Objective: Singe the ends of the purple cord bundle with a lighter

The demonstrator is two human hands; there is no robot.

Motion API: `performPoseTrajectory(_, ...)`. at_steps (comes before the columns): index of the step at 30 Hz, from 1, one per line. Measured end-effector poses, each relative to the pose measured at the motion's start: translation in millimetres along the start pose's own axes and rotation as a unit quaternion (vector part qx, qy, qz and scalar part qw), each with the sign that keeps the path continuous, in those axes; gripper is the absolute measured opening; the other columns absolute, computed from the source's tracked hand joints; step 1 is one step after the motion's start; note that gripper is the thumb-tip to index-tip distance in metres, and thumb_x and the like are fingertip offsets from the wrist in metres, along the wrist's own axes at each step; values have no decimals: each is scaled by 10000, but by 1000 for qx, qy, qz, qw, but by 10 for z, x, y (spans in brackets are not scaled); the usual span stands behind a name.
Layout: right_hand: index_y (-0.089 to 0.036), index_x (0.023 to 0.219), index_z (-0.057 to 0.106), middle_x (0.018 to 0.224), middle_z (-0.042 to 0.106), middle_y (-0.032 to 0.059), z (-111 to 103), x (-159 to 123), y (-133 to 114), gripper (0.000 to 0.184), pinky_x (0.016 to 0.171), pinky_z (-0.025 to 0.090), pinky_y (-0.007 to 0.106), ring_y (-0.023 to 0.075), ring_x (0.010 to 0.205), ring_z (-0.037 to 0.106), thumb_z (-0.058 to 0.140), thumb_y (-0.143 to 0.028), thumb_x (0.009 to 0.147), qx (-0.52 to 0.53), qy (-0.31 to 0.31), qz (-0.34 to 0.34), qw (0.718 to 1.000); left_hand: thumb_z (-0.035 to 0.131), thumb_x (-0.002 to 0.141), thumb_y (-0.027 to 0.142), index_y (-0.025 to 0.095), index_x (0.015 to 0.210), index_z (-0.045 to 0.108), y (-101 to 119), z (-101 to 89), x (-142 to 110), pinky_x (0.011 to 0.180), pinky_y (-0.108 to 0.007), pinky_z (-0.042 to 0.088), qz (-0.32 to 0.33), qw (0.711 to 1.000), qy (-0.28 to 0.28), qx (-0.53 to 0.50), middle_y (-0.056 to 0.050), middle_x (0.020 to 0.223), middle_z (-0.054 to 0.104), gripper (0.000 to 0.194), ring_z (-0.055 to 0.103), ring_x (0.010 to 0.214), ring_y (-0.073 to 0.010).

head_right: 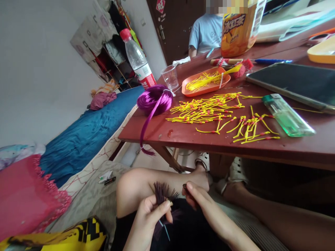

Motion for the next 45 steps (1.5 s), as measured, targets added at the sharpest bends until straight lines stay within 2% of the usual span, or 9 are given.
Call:
performPoseTrajectory(2, -192, 563, 408, 575, 355, -35, -15, -18, 35, 501, 547, 299, 244, 123, 572, 328, 296, -624, 790, -11, 13, 16, 1000, 652, 663, 329, 131, 557, 586, -6, 8, 3, 552, -228, 334, -4, 1000, -2, 5, -8, 447, 569, 234, 454, 493, -116)
performPoseTrajectory(6, -201, 519, 355, 554, 329, -38, -60, -19, 78, 463, 548, 274, 259, 124, 554, 314, 333, -579, 787, -40, 37, 29, 998, 653, 660, 328, 129, 550, 583, -37, 36, 10, 557, -224, 340, -10, 1000, -7, 10, -5, 426, 576, 237, 458, 480, -111)
performPoseTrajectory(13, -202, 490, 317, 514, 307, -48, -69, 7, 57, 447, 545, 261, 261, 114, 522, 314, 300, -490, 832, -71, 51, -20, 996, 651, 673, 317, 127, 581, 597, -20, 97, 6, 561, -216, 343, -16, 1000, -25, 10, 3, 438, 580, 217, 460, 491, -104)
performPoseTrajectory(19, -208, 482, 287, 497, 270, -53, -46, -8, 27, 470, 540, 254, 261, 112, 507, 287, 280, -537, 819, -85, 45, -20, 995, 641, 692, 313, 129, 579, 586, -26, 92, 18, 552, -218, 339, -9, 999, -35, 22, 6, 443, 567, 222, 444, 495, -101)
performPoseTrajectory(24, -209, 511, 313, 540, 320, -37, -72, -20, -6, 465, 551, 276, 263, 127, 546, 315, 264, -576, 793, -84, 60, -20, 995, 635, 701, 302, 122, 615, 596, -19, 90, 16, 598, -234, 369, -7, 999, -38, 19, 6, 446, 573, 203, 465, 512, -111)
performPoseTrajectory(34, -203, 508, 305, 525, 318, -41, -54, -31, -29, 456, 544, 281, 263, 119, 529, 323, 255, -523, 829, -94, 56, -40, 993, 627, 713, 318, 143, 484, 557, 98, 144, 6, 582, -220, 359, 9, 999, -44, 31, -8, 487, 545, 296, 451, 546, -118)
performPoseTrajectory(45, -202, 512, 336, 541, 344, -39, -80, -21, 36, 498, 575, 318, 263, 126, 546, 362, 265, -601, 801, -100, 69, -25, 992, 603, 727, 315, 138, 469, 547, 103, 154, 20, 545, -220, 339, 12, 998, -52, 45, -10, 498, 531, 318, 429, 534, -111)
Point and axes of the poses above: each hand's wrist, its own x-axis towards the middle knuckle, its own z-axis out of the palm, y = z × x, the point moved 10 cm from there along x, towards the middle knuckle
